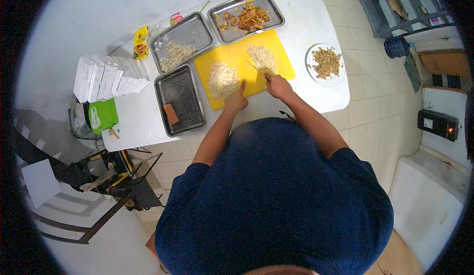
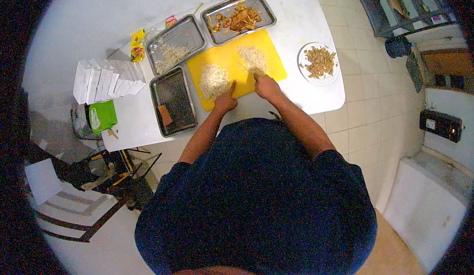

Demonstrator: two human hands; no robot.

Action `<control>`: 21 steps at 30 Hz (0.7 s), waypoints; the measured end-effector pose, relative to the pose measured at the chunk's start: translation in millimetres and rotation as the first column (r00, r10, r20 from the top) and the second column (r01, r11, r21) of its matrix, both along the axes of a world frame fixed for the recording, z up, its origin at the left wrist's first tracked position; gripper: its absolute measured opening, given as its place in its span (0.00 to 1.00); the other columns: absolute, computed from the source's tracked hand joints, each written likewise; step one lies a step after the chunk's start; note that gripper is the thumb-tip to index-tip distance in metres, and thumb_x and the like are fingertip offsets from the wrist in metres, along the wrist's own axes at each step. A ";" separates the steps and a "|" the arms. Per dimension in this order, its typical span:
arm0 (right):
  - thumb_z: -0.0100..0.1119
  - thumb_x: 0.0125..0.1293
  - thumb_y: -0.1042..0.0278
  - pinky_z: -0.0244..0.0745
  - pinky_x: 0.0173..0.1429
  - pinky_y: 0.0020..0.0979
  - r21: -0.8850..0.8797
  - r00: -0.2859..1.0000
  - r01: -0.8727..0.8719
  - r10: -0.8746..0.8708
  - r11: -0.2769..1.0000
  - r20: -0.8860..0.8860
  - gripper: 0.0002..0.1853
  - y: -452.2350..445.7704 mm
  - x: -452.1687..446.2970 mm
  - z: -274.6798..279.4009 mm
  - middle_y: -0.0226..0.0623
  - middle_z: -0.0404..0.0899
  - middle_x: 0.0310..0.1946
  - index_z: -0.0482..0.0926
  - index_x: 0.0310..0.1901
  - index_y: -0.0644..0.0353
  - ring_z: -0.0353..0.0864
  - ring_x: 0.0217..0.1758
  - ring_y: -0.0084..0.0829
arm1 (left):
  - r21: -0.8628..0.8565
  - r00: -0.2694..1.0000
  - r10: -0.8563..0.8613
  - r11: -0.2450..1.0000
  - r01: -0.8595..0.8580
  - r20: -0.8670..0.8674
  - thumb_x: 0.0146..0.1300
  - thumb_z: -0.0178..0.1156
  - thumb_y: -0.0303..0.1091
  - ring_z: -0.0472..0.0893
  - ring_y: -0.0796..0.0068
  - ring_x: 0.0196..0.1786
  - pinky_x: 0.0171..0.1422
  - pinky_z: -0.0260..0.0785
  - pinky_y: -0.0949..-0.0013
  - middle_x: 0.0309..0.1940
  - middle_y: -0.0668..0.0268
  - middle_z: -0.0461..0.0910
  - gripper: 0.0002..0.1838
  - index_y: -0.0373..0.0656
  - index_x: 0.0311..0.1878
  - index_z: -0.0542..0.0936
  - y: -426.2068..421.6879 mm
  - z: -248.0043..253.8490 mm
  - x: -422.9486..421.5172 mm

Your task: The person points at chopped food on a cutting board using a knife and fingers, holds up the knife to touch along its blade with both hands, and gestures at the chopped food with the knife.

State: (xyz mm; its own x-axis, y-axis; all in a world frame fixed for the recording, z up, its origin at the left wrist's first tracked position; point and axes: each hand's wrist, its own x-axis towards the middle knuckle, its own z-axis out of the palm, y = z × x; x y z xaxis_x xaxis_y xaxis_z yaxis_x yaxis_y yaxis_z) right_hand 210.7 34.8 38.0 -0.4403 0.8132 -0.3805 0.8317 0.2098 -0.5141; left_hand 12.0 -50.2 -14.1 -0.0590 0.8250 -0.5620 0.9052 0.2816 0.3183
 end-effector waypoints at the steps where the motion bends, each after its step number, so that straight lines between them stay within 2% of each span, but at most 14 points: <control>1: 0.52 0.64 0.64 0.76 0.54 0.50 0.005 1.000 0.011 -0.011 1.000 0.000 0.22 1.0 -0.2 -2.6 0.60 0.81 0.42 0.76 0.60 0.56 0.81 0.47 0.56 | 0.006 1.000 0.001 1.000 -0.001 0.003 0.52 0.56 0.34 0.84 0.50 0.45 0.50 0.76 0.51 0.43 0.49 0.83 0.50 0.70 0.78 0.45 0.0 -1.0 -0.3; 2: 0.52 0.64 0.64 0.76 0.54 0.50 0.009 1.000 0.022 -0.022 1.000 -0.001 0.22 1.2 -0.2 -5.1 0.60 0.81 0.41 0.76 0.59 0.56 0.81 0.47 0.56 | 0.012 1.000 0.003 1.000 -0.003 0.007 0.53 0.56 0.34 0.84 0.50 0.44 0.49 0.76 0.51 0.43 0.49 0.83 0.50 0.71 0.78 0.45 -0.4 -2.0 -0.8; 5: 0.52 0.64 0.64 0.76 0.53 0.49 0.025 0.999 0.049 -0.049 0.999 0.005 0.21 0.3 0.0 -4.8 0.59 0.81 0.41 0.77 0.58 0.57 0.81 0.46 0.55 | -0.151 0.997 0.037 0.988 -0.026 0.070 0.56 0.53 0.35 0.81 0.45 0.53 0.59 0.72 0.47 0.54 0.43 0.78 0.49 0.72 0.78 0.40 7.0 23.5 0.2; 8: 0.52 0.64 0.64 0.76 0.53 0.50 -0.025 0.992 -0.036 0.039 0.999 0.123 0.20 10.8 -0.2 5.3 0.57 0.82 0.41 0.78 0.57 0.57 0.81 0.46 0.55 | -0.161 0.997 0.041 0.987 -0.030 0.062 0.56 0.52 0.35 0.81 0.45 0.52 0.59 0.72 0.48 0.53 0.43 0.79 0.49 0.72 0.78 0.39 8.1 24.1 0.7; 11: 0.52 0.64 0.63 0.76 0.52 0.50 -0.021 1.000 -0.015 0.015 1.000 0.002 0.20 5.5 0.1 21.0 0.58 0.82 0.41 0.77 0.57 0.57 0.81 0.45 0.55 | -0.092 0.999 0.046 0.995 -0.045 0.008 0.54 0.55 0.34 0.84 0.51 0.46 0.51 0.75 0.52 0.44 0.50 0.83 0.50 0.72 0.78 0.43 4.7 13.6 3.5; 17: 0.52 0.65 0.65 0.76 0.52 0.49 -0.023 1.000 0.030 -0.030 0.999 -0.005 0.20 -11.0 13.9 -17.1 0.58 0.81 0.40 0.77 0.58 0.58 0.81 0.45 0.56 | -0.152 0.999 0.030 0.988 -0.028 0.010 0.53 0.57 0.34 0.84 0.52 0.46 0.51 0.75 0.53 0.45 0.50 0.83 0.52 0.72 0.78 0.40 8.2 7.4 1.2; 21: 0.53 0.65 0.66 0.76 0.51 0.48 -0.026 0.994 0.009 -0.012 1.000 -0.111 0.21 -14.4 16.4 -19.7 0.58 0.81 0.42 0.76 0.60 0.57 0.81 0.45 0.56 | -0.119 1.000 0.023 0.993 -0.021 0.013 0.53 0.57 0.34 0.84 0.52 0.45 0.50 0.75 0.53 0.43 0.51 0.83 0.52 0.71 0.78 0.40 5.4 9.6 2.7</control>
